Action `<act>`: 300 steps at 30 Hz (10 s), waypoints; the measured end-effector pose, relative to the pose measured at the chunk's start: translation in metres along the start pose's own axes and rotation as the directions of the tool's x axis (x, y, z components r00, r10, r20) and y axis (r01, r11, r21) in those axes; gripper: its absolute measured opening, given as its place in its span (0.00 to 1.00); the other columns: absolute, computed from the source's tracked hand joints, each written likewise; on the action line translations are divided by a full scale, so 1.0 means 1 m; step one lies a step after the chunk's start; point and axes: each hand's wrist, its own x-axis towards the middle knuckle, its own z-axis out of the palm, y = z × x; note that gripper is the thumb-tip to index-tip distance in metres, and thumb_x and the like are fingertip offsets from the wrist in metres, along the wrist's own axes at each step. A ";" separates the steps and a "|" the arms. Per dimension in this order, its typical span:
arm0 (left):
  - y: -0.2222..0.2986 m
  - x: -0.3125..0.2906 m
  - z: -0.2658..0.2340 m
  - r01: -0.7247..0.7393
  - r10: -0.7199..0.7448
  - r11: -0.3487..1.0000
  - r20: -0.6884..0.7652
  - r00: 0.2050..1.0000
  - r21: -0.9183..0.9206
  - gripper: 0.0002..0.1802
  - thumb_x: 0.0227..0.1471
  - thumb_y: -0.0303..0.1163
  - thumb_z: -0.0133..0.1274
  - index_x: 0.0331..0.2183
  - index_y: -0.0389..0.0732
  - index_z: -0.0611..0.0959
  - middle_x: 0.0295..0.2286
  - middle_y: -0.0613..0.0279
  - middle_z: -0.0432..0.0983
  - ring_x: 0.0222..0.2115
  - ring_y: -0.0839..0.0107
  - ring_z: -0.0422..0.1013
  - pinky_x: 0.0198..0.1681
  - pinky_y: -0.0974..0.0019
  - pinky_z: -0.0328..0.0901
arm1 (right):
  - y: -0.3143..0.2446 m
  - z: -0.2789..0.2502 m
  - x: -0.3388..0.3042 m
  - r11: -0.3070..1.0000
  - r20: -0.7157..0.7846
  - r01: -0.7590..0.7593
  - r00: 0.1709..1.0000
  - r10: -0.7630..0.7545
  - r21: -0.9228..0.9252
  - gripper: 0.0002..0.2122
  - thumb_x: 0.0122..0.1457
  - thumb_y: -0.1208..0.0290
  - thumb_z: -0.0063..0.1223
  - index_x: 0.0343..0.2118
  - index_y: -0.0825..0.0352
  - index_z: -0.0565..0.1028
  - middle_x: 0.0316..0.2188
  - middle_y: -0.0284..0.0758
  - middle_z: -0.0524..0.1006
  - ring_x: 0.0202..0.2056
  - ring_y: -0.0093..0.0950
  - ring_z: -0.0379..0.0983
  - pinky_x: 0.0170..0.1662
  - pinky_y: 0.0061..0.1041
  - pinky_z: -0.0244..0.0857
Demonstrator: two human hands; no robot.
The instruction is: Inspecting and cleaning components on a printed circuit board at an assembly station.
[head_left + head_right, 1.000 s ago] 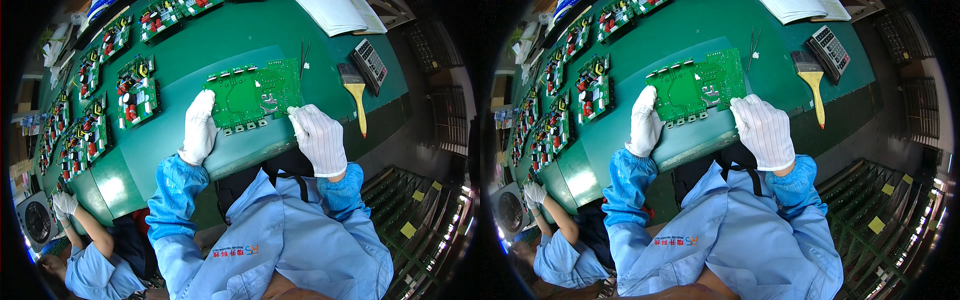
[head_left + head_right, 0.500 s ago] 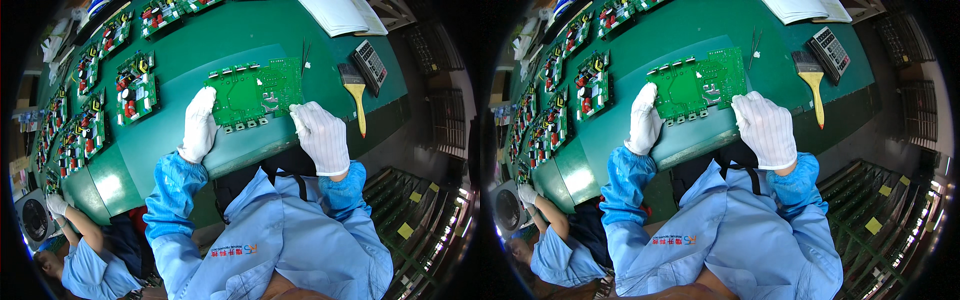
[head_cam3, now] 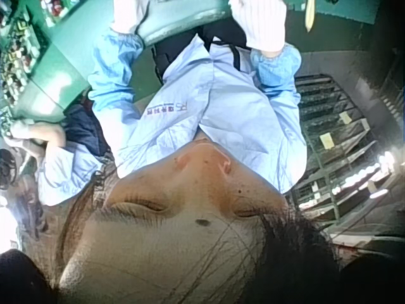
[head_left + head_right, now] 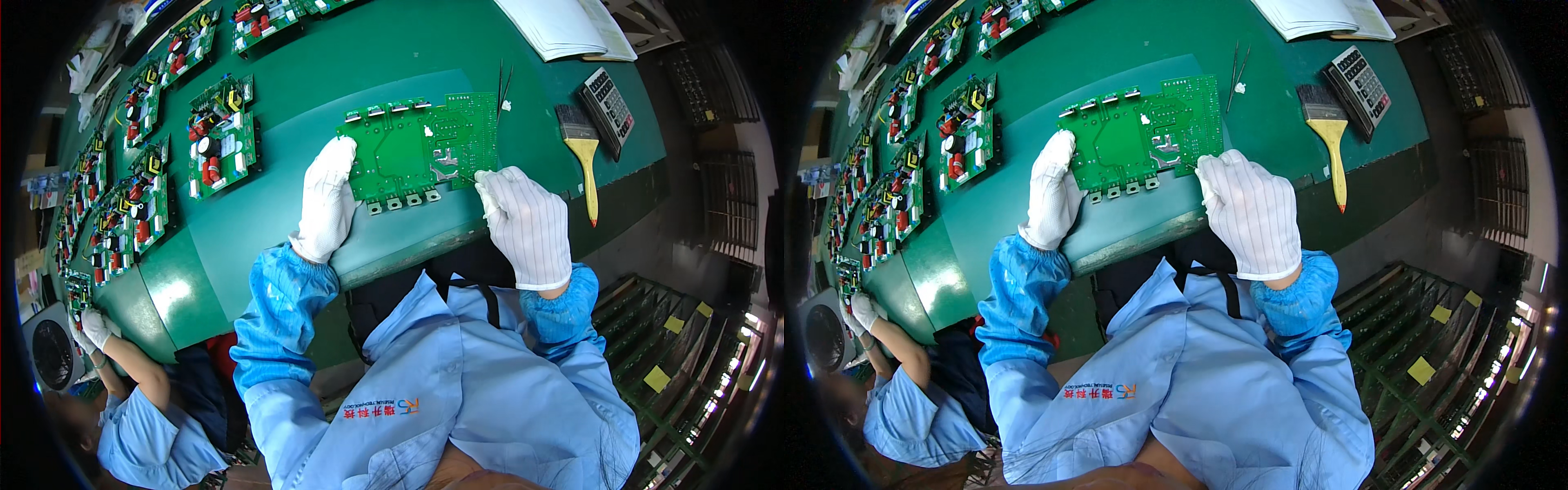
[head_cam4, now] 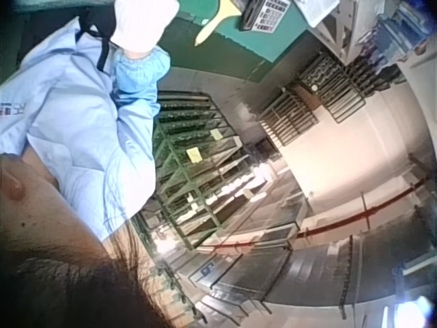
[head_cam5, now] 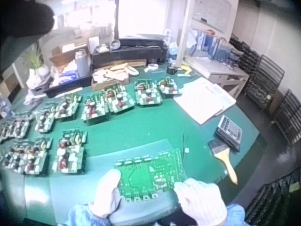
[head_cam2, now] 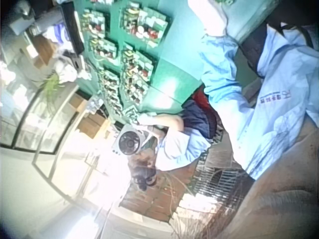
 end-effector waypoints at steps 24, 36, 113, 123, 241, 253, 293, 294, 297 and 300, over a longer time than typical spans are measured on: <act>0.000 0.002 -0.002 0.004 -0.004 1.000 0.009 1.000 0.029 0.17 0.60 0.30 0.48 0.49 0.32 0.75 0.49 0.60 0.71 0.52 0.73 0.65 0.59 0.68 0.54 | 0.002 0.002 -0.002 1.000 0.010 -0.008 1.000 0.008 0.007 0.05 0.55 0.70 0.54 0.34 0.64 0.75 0.27 0.34 0.74 0.25 0.31 0.74 0.24 0.28 0.67; -0.003 0.001 -0.003 0.016 -0.016 0.999 -0.016 1.000 0.036 0.19 0.60 0.31 0.48 0.50 0.31 0.73 0.49 0.58 0.71 0.52 0.71 0.65 0.60 0.66 0.53 | -0.006 0.000 -0.001 0.995 0.005 -0.088 0.996 0.088 0.039 0.05 0.54 0.72 0.56 0.33 0.64 0.76 0.28 0.36 0.76 0.27 0.35 0.75 0.26 0.29 0.68; -0.003 0.001 -0.008 -0.040 0.044 0.998 0.083 0.996 -0.048 0.19 0.60 0.29 0.45 0.51 0.32 0.72 0.52 0.58 0.69 0.55 0.69 0.62 0.62 0.63 0.51 | 0.016 0.029 0.001 0.273 0.218 -0.517 0.700 0.680 0.811 0.14 0.60 0.64 0.54 0.43 0.68 0.74 0.23 0.27 0.68 0.19 0.13 0.59 0.22 0.16 0.55; 0.028 0.009 0.018 0.315 -0.315 0.927 0.035 0.949 -0.205 0.20 0.60 0.35 0.46 0.51 0.35 0.71 0.49 0.59 0.70 0.50 0.67 0.66 0.56 0.58 0.60 | 0.034 0.032 0.000 0.007 0.470 -0.573 0.679 0.565 0.819 0.11 0.58 0.66 0.55 0.40 0.67 0.74 0.21 0.25 0.67 0.18 0.13 0.59 0.20 0.15 0.51; 0.060 -0.094 0.052 -0.321 0.596 0.102 0.201 0.777 0.942 0.05 0.45 0.24 0.58 0.30 0.38 0.83 0.29 0.55 0.78 0.37 0.59 0.75 0.57 0.48 0.59 | -0.074 0.030 0.035 0.560 0.138 -0.081 0.989 -0.060 0.825 0.11 0.60 0.70 0.51 0.43 0.68 0.75 0.38 0.40 0.77 0.35 0.35 0.75 0.37 0.31 0.69; 0.070 -0.086 0.052 -0.157 0.459 0.308 -0.002 0.888 0.939 0.06 0.45 0.29 0.60 0.27 0.37 0.82 0.21 0.57 0.75 0.27 0.57 0.71 0.44 0.57 0.66 | -0.098 0.007 0.061 0.230 0.341 -0.313 0.935 -0.096 0.922 0.09 0.60 0.69 0.51 0.40 0.67 0.76 0.29 0.37 0.77 0.24 0.28 0.72 0.29 0.27 0.66; 0.065 -0.079 0.052 -0.053 0.212 0.787 -0.190 0.959 0.614 0.06 0.52 0.27 0.53 0.28 0.34 0.81 0.27 0.61 0.76 0.30 0.73 0.69 0.42 0.67 0.63 | -0.078 0.057 0.041 0.834 -0.336 0.410 0.896 -0.291 0.370 0.16 0.48 0.77 0.60 0.42 0.68 0.76 0.37 0.40 0.75 0.39 0.38 0.74 0.40 0.33 0.71; 0.065 -0.080 0.055 -0.057 0.227 0.780 -0.196 0.954 0.624 0.05 0.51 0.26 0.54 0.28 0.35 0.80 0.28 0.61 0.77 0.30 0.73 0.69 0.43 0.67 0.63 | -0.078 0.054 0.042 0.801 -0.298 0.352 0.927 -0.228 0.485 0.16 0.48 0.77 0.60 0.42 0.68 0.76 0.37 0.39 0.75 0.39 0.38 0.74 0.40 0.33 0.71; 0.063 -0.080 0.061 -0.095 0.295 0.739 -0.194 0.936 0.667 0.02 0.49 0.24 0.56 0.27 0.35 0.79 0.29 0.59 0.76 0.30 0.70 0.70 0.43 0.65 0.63 | -0.077 0.049 0.041 0.722 -0.208 0.231 0.970 -0.122 0.653 0.16 0.47 0.78 0.59 0.42 0.67 0.76 0.35 0.39 0.76 0.38 0.37 0.75 0.40 0.33 0.72; 0.056 -0.077 0.059 -0.227 0.500 0.454 -0.035 0.866 0.862 0.01 0.48 0.22 0.55 0.27 0.36 0.78 0.30 0.58 0.75 0.32 0.67 0.70 0.41 0.64 0.64 | -0.077 0.046 0.036 0.763 -0.213 0.260 0.963 -0.162 0.593 0.16 0.47 0.78 0.59 0.43 0.67 0.76 0.36 0.38 0.76 0.39 0.35 0.75 0.39 0.32 0.71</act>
